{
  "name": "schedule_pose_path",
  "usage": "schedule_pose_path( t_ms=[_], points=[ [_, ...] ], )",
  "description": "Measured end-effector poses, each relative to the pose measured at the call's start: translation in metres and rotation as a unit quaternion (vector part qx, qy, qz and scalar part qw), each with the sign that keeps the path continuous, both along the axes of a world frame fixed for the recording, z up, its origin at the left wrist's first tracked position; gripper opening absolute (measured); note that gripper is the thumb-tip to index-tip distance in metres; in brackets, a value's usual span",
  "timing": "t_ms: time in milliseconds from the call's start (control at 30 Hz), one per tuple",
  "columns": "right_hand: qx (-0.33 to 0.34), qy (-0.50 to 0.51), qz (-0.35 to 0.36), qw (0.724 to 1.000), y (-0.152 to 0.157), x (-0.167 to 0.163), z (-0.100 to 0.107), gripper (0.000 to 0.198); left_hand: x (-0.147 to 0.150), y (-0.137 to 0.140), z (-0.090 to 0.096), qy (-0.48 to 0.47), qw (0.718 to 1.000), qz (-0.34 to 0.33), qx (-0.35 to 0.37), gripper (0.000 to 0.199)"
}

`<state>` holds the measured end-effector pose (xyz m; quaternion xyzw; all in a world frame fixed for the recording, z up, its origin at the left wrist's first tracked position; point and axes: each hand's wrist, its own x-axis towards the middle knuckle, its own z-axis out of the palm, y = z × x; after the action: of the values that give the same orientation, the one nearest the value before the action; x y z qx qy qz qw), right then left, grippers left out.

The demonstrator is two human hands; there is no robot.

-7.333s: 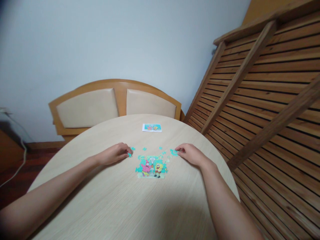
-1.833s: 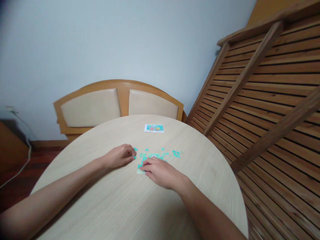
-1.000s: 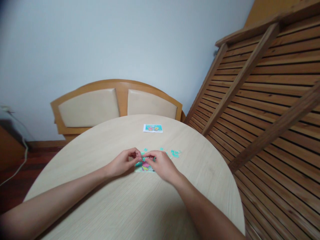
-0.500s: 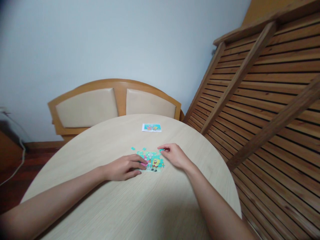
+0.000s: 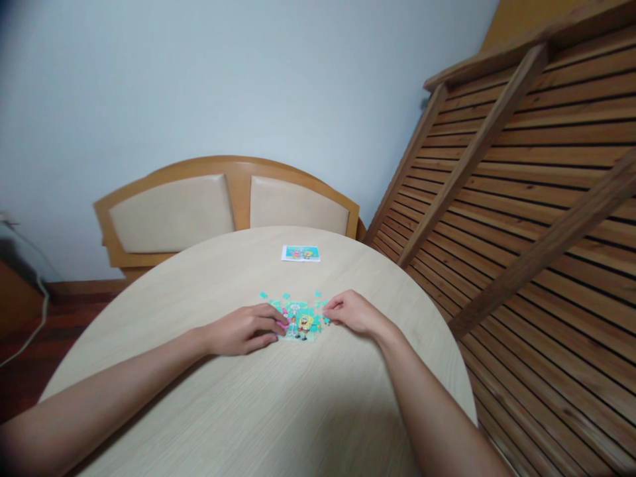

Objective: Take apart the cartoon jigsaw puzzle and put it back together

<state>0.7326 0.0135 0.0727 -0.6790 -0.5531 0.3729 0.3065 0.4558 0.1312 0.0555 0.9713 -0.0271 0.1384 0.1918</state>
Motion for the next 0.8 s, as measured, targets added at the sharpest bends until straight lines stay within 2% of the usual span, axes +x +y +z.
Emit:
schedule_pose_path(
  t_ms=[167,300,800],
  points=[
    [-0.02,-0.012,0.029,0.999,-0.001,0.003,0.0,0.023,0.0,0.002,-0.003,0.0,1.0,0.0,-0.003,0.026],
    [-0.035,-0.02,0.011,0.999,-0.002,0.001,-0.001,0.017,0.0,0.002,-0.005,-0.002,1.0,0.001,-0.001,0.026],
    [-0.045,-0.149,-0.032,0.987,-0.003,-0.01,0.0,0.008,0.001,0.001,-0.004,-0.002,1.0,0.005,0.011,0.025]
  ],
)
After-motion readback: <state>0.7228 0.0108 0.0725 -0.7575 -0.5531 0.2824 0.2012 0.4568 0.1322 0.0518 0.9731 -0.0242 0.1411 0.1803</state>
